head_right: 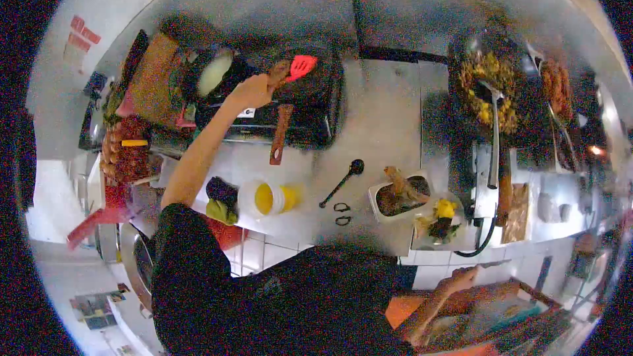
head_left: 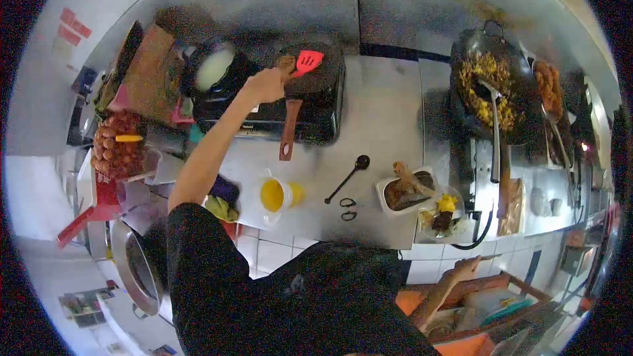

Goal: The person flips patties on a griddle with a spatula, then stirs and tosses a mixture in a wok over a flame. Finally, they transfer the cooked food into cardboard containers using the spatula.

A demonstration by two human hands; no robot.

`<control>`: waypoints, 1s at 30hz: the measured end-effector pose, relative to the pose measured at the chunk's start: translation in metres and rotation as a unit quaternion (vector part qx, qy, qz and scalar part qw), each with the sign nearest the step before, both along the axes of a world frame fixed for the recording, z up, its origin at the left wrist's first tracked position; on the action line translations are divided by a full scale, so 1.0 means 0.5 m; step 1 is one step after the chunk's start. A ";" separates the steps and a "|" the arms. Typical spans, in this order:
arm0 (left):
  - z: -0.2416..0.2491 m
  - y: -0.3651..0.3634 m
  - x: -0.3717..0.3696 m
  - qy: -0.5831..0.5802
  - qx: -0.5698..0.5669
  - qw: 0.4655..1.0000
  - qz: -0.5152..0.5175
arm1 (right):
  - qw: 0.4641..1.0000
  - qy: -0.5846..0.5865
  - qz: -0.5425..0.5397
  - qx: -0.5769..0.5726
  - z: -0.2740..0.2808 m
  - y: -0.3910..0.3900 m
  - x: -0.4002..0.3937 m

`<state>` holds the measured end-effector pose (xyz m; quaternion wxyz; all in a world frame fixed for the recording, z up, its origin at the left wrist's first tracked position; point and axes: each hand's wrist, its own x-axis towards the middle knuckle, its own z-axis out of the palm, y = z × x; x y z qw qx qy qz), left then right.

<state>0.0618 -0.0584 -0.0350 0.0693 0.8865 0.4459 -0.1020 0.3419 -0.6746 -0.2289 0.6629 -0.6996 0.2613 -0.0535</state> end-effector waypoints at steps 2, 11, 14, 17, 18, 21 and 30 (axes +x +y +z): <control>0.020 -0.025 0.018 0.003 0.028 1.000 -0.013 | 1.000 0.015 -0.016 0.002 -0.030 -0.019 -0.004; -0.007 0.052 -0.063 -0.116 0.050 0.990 -0.054 | 0.998 -0.042 -0.025 0.047 0.025 0.051 0.026; 0.102 -0.032 -0.077 -0.056 0.025 0.998 -0.019 | 0.997 -0.058 -0.032 0.026 0.025 0.050 0.042; 0.114 -0.044 -0.108 0.018 0.003 1.000 0.012 | 0.996 -0.070 -0.045 0.026 -0.075 0.017 0.095; 0.103 -0.038 -0.109 0.050 0.001 0.998 0.025 | 0.996 -0.063 -0.055 0.026 -0.103 0.012 0.114; 0.044 0.018 -0.116 0.100 0.029 0.993 0.047 | 0.995 -0.099 0.018 0.015 -0.020 0.079 0.065; -0.072 0.081 -0.092 -0.069 0.067 0.989 0.112 | 0.993 -0.109 -0.019 -0.038 -0.066 0.004 0.115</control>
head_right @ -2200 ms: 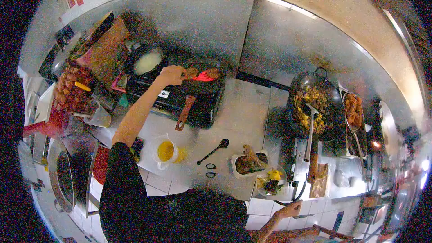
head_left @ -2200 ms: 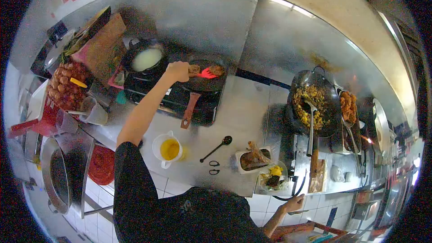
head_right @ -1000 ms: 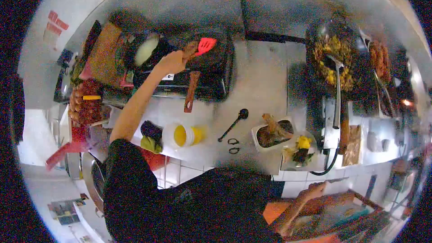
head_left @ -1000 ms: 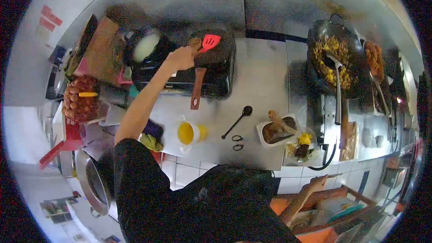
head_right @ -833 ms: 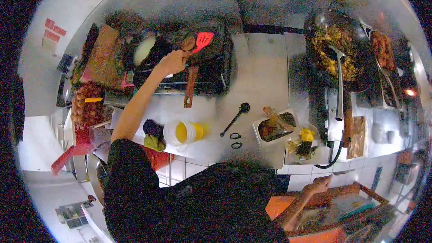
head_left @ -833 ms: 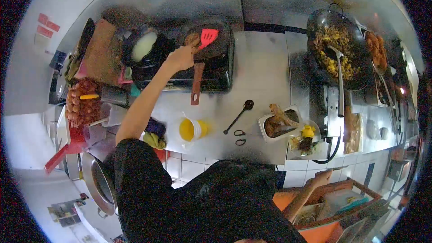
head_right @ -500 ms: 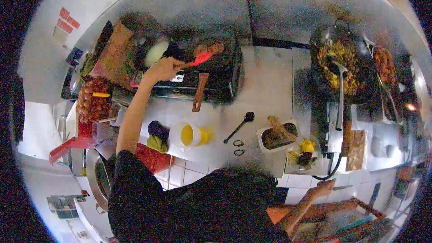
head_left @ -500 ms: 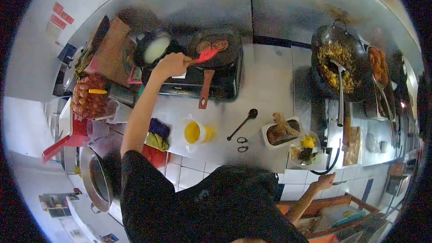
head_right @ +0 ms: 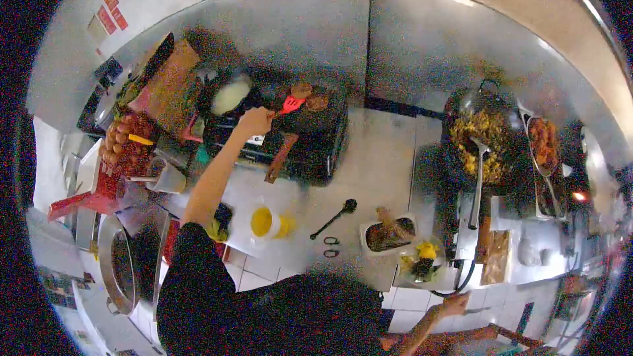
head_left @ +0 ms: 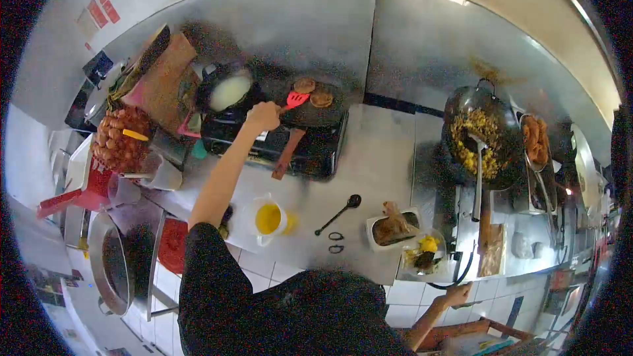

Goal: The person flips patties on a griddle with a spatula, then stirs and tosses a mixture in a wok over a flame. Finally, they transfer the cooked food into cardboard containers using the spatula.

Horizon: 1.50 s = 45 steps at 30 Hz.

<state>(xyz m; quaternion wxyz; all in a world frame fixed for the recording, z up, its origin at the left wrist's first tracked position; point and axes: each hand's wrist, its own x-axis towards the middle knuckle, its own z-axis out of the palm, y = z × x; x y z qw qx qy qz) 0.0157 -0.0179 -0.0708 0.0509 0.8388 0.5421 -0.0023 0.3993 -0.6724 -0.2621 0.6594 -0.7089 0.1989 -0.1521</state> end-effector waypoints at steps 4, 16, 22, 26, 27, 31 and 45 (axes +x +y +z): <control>-0.031 0.011 0.029 -0.068 0.015 0.997 0.009 | 0.984 -0.057 0.035 -0.162 0.061 0.030 -0.021; 0.028 -0.024 -0.028 -0.125 0.088 0.988 0.032 | 0.957 -0.084 0.260 -0.098 0.237 0.247 -0.195; 0.048 -0.078 -0.074 -0.027 0.247 0.966 -0.069 | 0.951 -0.090 0.285 -0.077 0.180 0.281 -0.199; 0.049 -0.098 -0.051 -0.060 0.155 0.986 -0.008 | 0.951 -0.099 0.292 -0.021 0.251 0.346 -0.244; 0.040 -0.100 -0.043 -0.086 0.130 0.988 -0.006 | 0.947 -0.073 0.311 0.031 0.254 0.349 -0.247; 0.053 -0.099 -0.001 -0.121 0.037 0.990 -0.069 | 0.942 -0.065 0.327 -0.033 0.235 0.342 -0.239; 0.038 -0.097 -0.004 -0.029 0.072 0.996 -0.037 | 0.963 -0.053 0.264 0.004 0.165 0.278 -0.195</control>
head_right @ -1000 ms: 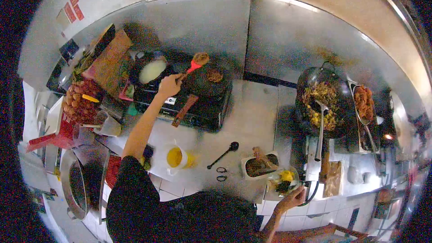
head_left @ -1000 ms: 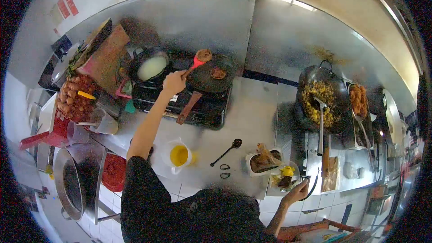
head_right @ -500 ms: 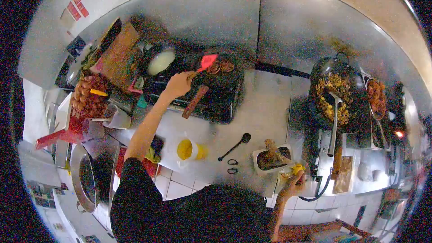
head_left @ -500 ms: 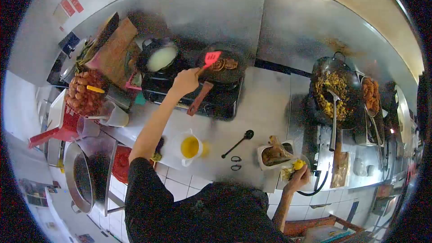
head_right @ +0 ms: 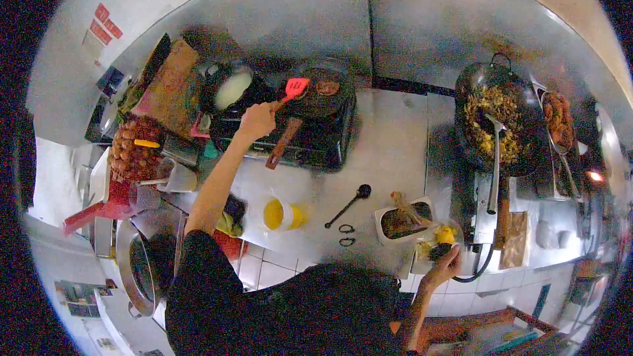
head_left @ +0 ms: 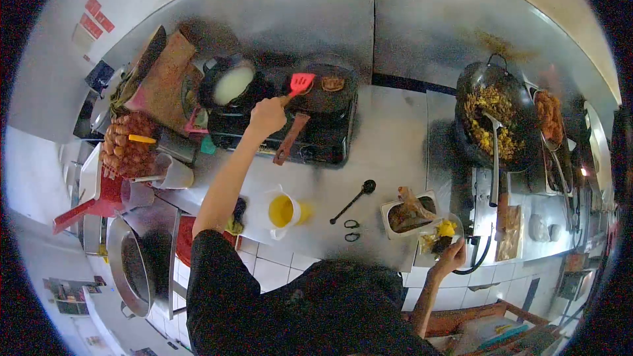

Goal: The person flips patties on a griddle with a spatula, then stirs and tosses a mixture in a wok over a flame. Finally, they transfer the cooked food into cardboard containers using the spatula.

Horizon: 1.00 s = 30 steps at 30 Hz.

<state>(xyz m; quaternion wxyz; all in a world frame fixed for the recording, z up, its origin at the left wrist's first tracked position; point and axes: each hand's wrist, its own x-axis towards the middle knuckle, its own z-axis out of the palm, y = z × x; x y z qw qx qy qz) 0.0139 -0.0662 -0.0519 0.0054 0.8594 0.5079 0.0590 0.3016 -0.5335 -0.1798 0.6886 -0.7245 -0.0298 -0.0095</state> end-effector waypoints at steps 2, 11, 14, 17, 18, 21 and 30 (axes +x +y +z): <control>-0.025 0.013 -0.001 0.012 0.000 1.000 0.017 | 1.000 -0.030 -0.007 0.008 0.010 0.014 -0.003; -0.009 0.005 0.029 0.071 -0.084 0.994 0.005 | 1.000 0.019 0.013 -0.016 -0.026 -0.007 0.010; 0.023 0.062 0.025 0.059 -0.193 0.979 -0.039 | 0.999 0.006 0.036 -0.016 0.016 0.021 -0.011; -0.016 0.112 0.014 0.093 -0.149 0.978 -0.113 | 0.992 -0.043 0.086 -0.085 0.004 0.043 -0.066; -0.043 0.130 0.005 0.097 -0.151 0.977 -0.115 | 0.977 -0.093 0.141 -0.132 0.003 0.057 -0.097; -0.056 0.134 -0.009 0.056 -0.110 0.984 -0.126 | 0.905 -0.101 0.400 -0.105 0.053 0.174 -0.206; 0.061 0.097 0.036 0.072 -0.093 0.990 -0.083 | 0.864 -0.031 0.502 0.029 0.111 0.465 -0.335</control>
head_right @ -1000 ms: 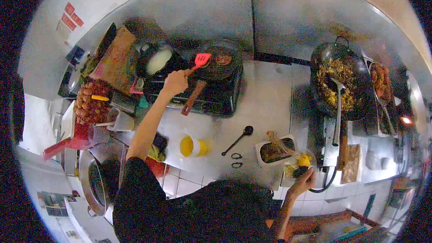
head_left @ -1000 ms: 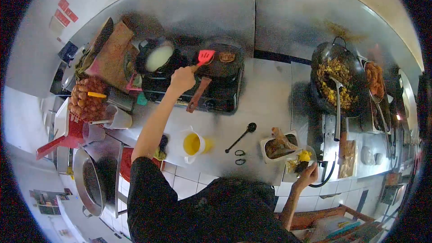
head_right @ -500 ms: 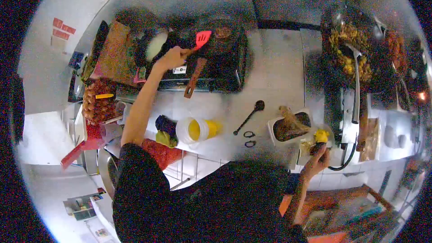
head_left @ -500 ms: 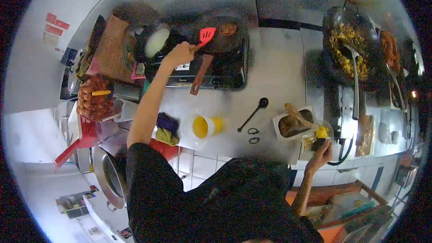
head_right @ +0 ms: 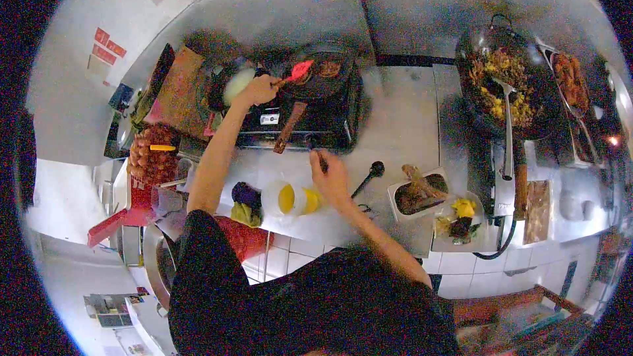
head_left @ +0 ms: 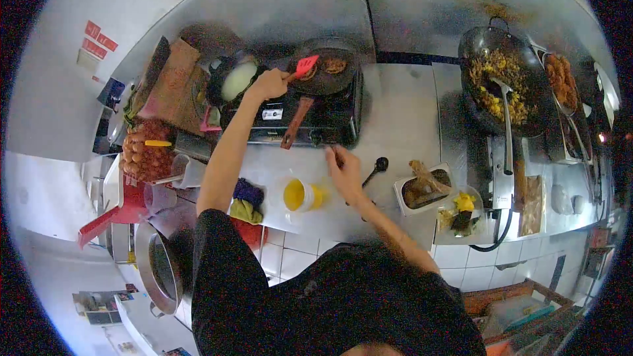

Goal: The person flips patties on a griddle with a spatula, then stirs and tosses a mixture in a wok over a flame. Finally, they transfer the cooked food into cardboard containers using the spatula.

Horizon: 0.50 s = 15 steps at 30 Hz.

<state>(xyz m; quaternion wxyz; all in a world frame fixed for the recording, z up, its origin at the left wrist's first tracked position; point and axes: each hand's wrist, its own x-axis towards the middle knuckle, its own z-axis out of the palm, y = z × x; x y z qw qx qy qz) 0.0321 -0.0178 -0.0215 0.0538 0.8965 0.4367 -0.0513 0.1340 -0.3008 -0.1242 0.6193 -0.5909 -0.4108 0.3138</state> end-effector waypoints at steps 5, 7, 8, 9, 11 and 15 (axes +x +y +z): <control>-0.053 -0.011 -0.001 0.054 0.016 0.997 0.042 | 0.869 0.436 0.161 -0.171 -0.105 0.237 -0.090; -0.044 -0.051 0.010 0.034 -0.010 0.998 0.054 | 0.797 0.535 0.225 -0.170 -0.158 0.310 -0.152; -0.061 -0.050 0.007 0.024 -0.020 0.998 0.060 | 0.794 0.540 0.224 -0.168 -0.144 0.324 -0.168; -0.080 -0.043 0.000 0.029 -0.009 0.997 0.068 | 0.776 0.595 0.169 -0.122 -0.124 0.333 -0.180; -0.084 -0.041 -0.011 0.034 0.002 0.998 0.047 | 0.791 0.601 0.098 -0.063 -0.103 0.334 -0.195; -0.084 -0.068 -0.029 0.024 -0.007 1.000 0.002 | 0.828 0.539 0.043 -0.145 -0.100 0.294 -0.162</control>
